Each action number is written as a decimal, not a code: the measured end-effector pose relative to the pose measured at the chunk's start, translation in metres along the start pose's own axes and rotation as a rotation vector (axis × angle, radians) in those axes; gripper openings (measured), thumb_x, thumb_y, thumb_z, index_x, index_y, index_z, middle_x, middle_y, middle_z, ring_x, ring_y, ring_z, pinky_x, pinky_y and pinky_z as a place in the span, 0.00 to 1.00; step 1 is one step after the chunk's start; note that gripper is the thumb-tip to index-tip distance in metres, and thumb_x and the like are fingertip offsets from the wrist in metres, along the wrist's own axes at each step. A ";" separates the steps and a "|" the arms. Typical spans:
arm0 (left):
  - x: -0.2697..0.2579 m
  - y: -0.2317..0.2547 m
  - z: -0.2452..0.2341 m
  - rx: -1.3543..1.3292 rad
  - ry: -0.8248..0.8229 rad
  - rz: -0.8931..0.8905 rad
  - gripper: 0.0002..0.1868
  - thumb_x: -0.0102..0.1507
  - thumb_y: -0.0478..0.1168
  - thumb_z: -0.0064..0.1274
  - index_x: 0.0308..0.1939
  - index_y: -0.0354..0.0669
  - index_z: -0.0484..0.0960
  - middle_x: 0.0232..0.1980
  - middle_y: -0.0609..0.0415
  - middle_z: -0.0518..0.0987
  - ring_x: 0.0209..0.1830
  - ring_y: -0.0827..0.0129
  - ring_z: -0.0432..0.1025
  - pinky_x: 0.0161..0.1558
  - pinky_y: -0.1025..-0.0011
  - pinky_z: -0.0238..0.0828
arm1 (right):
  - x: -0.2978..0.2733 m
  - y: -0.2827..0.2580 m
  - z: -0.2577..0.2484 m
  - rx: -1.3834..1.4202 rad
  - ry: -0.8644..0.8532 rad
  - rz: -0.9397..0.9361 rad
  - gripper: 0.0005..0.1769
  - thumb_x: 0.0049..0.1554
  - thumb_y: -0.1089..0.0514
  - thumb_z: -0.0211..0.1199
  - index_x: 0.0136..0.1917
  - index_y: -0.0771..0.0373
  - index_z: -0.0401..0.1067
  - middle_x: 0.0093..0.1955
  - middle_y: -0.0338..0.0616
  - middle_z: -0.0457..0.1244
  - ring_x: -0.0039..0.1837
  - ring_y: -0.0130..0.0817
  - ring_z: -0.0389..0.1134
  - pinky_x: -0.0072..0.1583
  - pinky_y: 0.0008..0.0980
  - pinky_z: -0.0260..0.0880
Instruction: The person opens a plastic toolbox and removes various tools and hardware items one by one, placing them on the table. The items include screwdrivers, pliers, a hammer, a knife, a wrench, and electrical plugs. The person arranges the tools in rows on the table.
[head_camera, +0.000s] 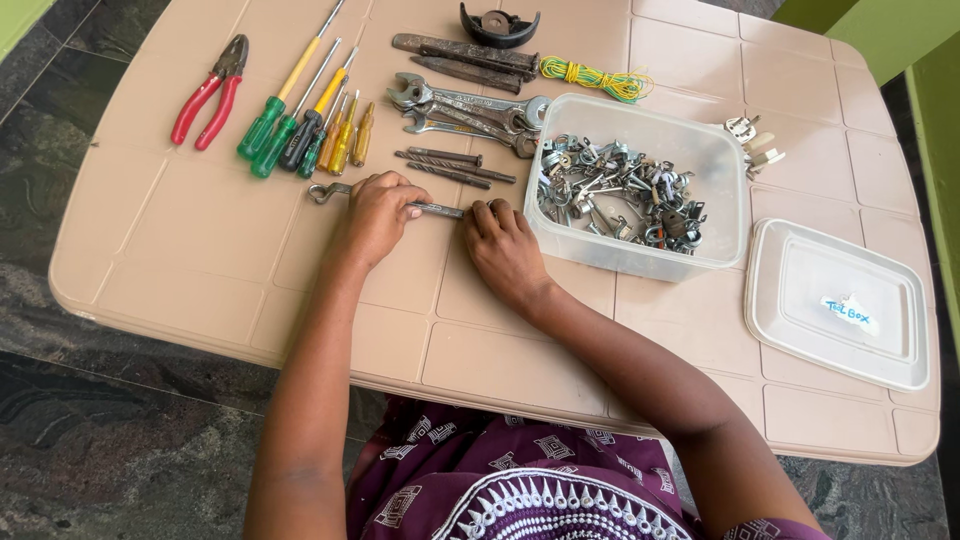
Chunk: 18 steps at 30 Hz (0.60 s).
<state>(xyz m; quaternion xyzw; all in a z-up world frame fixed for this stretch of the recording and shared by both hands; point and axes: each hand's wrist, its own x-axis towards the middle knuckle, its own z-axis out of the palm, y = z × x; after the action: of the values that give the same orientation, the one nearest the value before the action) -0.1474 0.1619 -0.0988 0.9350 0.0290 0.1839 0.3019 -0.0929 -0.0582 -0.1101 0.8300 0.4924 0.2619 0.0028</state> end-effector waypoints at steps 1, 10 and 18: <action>0.001 -0.001 0.001 0.001 -0.003 0.007 0.12 0.58 0.31 0.61 0.44 0.47 0.90 0.46 0.51 0.81 0.50 0.53 0.72 0.54 0.58 0.69 | 0.000 0.000 -0.001 0.002 -0.002 0.009 0.22 0.54 0.61 0.59 0.62 0.69 0.72 0.62 0.49 0.61 0.65 0.45 0.62 0.61 0.38 0.68; 0.011 0.024 -0.017 -0.043 -0.037 0.058 0.16 0.58 0.30 0.62 0.49 0.45 0.87 0.47 0.48 0.81 0.49 0.54 0.74 0.54 0.59 0.71 | -0.005 0.012 -0.066 0.184 0.214 -0.197 0.17 0.56 0.60 0.62 0.59 0.62 0.75 0.65 0.45 0.63 0.68 0.43 0.64 0.68 0.46 0.67; 0.082 0.138 0.022 -0.197 -0.174 0.393 0.10 0.67 0.39 0.59 0.52 0.45 0.85 0.52 0.50 0.80 0.54 0.55 0.75 0.56 0.60 0.72 | -0.039 0.163 -0.115 0.283 0.006 0.351 0.08 0.58 0.66 0.64 0.53 0.64 0.78 0.53 0.49 0.69 0.54 0.51 0.68 0.59 0.45 0.68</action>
<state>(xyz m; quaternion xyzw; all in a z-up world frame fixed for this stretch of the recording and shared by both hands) -0.0712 0.0506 -0.0091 0.9010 -0.1978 0.1597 0.3515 -0.0245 -0.2033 0.0148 0.8943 0.3724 0.1891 -0.1609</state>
